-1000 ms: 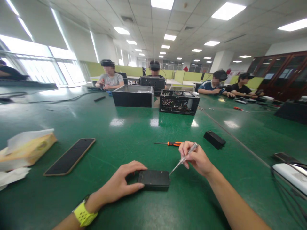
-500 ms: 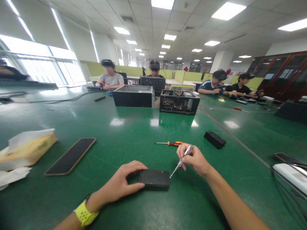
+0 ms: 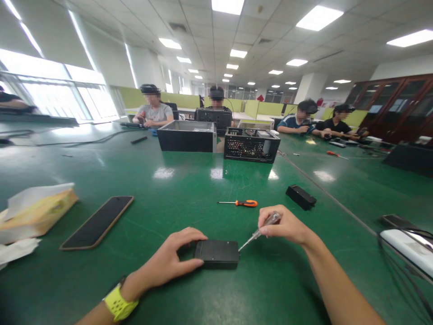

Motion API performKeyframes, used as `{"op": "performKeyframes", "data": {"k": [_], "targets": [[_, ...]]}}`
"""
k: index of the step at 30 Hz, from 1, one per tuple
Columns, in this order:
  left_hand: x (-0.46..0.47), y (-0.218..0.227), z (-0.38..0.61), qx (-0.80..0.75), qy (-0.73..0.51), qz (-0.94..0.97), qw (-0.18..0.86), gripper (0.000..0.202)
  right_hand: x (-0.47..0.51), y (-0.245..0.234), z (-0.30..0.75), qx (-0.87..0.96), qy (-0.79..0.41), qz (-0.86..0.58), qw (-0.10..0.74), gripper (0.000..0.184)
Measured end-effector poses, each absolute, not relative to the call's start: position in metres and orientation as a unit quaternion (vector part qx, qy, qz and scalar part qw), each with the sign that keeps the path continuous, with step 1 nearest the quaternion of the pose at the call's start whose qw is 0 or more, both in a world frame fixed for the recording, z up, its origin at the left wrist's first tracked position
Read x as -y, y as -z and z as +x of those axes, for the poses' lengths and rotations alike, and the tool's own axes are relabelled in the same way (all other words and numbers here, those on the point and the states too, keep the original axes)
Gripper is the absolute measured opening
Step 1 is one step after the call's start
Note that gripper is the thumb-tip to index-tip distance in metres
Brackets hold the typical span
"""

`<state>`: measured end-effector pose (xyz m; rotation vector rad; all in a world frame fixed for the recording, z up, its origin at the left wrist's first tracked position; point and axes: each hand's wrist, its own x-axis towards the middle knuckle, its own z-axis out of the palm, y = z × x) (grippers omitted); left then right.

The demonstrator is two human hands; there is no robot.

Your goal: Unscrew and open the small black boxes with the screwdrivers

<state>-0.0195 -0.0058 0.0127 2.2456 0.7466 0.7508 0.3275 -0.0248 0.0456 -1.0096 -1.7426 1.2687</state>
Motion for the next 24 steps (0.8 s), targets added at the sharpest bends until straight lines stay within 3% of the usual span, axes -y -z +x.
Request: {"op": "performKeyframes", "data": {"k": [7, 12, 18, 24], "targets": [[0.006, -0.014, -0.019, -0.281, -0.286, 0.857, 0.324, 0.035, 0.024, -0.035, 0.347, 0.645, -0.563, -0.407, 0.317, 0.033], [0.006, -0.013, -0.019, -0.279, -0.285, 0.858, 0.322, 0.035, 0.023, -0.03, 0.356, 0.598, -0.603, -0.474, 0.234, 0.027], [0.005, -0.012, -0.02, -0.272, -0.286, 0.863, 0.315, 0.033, 0.024, -0.026, 0.363, 0.631, -0.589, -0.492, 0.113, 0.033], [0.004, -0.015, -0.021, -0.275, -0.285, 0.863, 0.314, 0.033, 0.02, -0.012, 0.342, 0.635, -0.613, -0.466, 0.066, 0.034]]}}
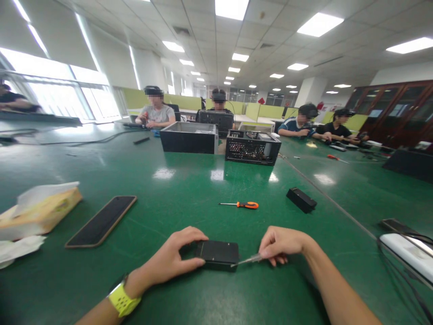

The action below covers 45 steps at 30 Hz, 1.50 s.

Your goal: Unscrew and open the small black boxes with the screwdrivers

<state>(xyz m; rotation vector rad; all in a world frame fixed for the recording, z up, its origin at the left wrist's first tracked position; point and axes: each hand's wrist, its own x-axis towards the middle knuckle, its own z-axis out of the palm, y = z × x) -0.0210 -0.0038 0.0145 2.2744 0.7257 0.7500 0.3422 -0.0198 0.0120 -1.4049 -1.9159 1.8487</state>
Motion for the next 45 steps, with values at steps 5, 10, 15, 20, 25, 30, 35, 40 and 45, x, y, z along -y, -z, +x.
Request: {"op": "performKeyframes", "data": {"k": [5, 10, 15, 20, 25, 30, 35, 40, 45], "targets": [[0.004, -0.015, -0.02, -0.277, -0.283, 0.864, 0.312, 0.033, 0.018, -0.01, 0.339, 0.637, -0.601, -0.474, 0.094, 0.032], [0.004, -0.013, -0.02, -0.277, -0.284, 0.863, 0.313, 0.034, 0.023, -0.018, 0.347, 0.64, -0.58, -0.489, 0.123, 0.03], [0.005, -0.013, -0.02, -0.276, -0.285, 0.861, 0.318, 0.034, 0.031, -0.024, 0.334, 0.643, -0.578, -0.492, 0.104, 0.031], [0.005, -0.014, -0.02, -0.274, -0.293, 0.859, 0.317, 0.033, 0.042, -0.025, 0.307, 0.643, -0.588, -0.484, 0.081, 0.031], [0.004, -0.013, -0.02, -0.271, -0.301, 0.856, 0.322, 0.034, 0.047, -0.022, 0.293, 0.665, -0.588, -0.455, 0.071, 0.028], [0.005, -0.013, -0.02, -0.274, -0.303, 0.855, 0.32, 0.034, 0.038, -0.03, 0.322, 0.652, -0.557, -0.503, 0.109, 0.026], [0.004, -0.012, -0.02, -0.268, -0.296, 0.861, 0.315, 0.035, 0.028, -0.026, 0.322, 0.667, -0.46, -0.537, 0.236, 0.013], [0.004, -0.011, -0.02, -0.271, -0.289, 0.863, 0.314, 0.035, 0.031, -0.017, 0.281, 0.702, -0.4, -0.525, 0.267, 0.017], [0.004, -0.011, -0.02, -0.277, -0.286, 0.862, 0.313, 0.041, 0.038, -0.013, 0.266, 0.76, -0.367, -0.497, 0.201, 0.064]]}}
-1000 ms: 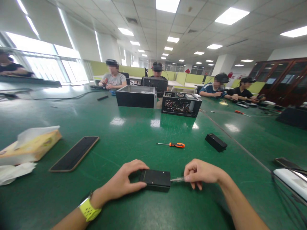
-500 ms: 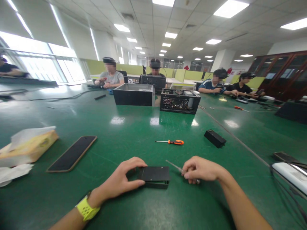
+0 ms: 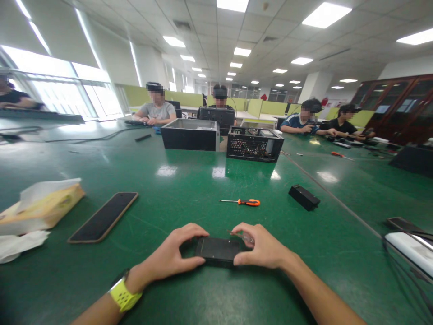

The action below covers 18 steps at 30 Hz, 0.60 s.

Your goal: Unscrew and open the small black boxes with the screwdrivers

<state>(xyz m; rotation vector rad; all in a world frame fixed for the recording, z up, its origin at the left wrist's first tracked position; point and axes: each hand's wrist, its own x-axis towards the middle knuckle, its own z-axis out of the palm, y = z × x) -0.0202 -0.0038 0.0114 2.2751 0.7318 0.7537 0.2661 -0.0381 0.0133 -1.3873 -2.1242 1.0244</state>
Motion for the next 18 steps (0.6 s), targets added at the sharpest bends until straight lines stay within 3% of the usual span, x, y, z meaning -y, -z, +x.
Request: {"op": "performKeyframes", "data": {"k": [2, 9, 13, 18], "targets": [[0.004, -0.011, -0.02, -0.281, -0.282, 0.863, 0.312, 0.041, 0.04, -0.012, 0.266, 0.786, -0.319, -0.499, 0.175, 0.07], [0.003, -0.009, -0.02, -0.29, -0.273, 0.863, 0.311, 0.04, 0.043, -0.018, 0.256, 0.835, -0.215, -0.484, 0.147, 0.051], [0.001, -0.008, -0.021, -0.301, -0.287, 0.854, 0.313, 0.055, 0.036, -0.031, 0.285, 0.819, -0.243, -0.506, 0.123, 0.038], [0.001, -0.007, -0.022, -0.319, -0.3, 0.844, 0.311, 0.05, 0.037, -0.033, 0.388, 0.704, -0.272, -0.638, 0.155, 0.041]]}}
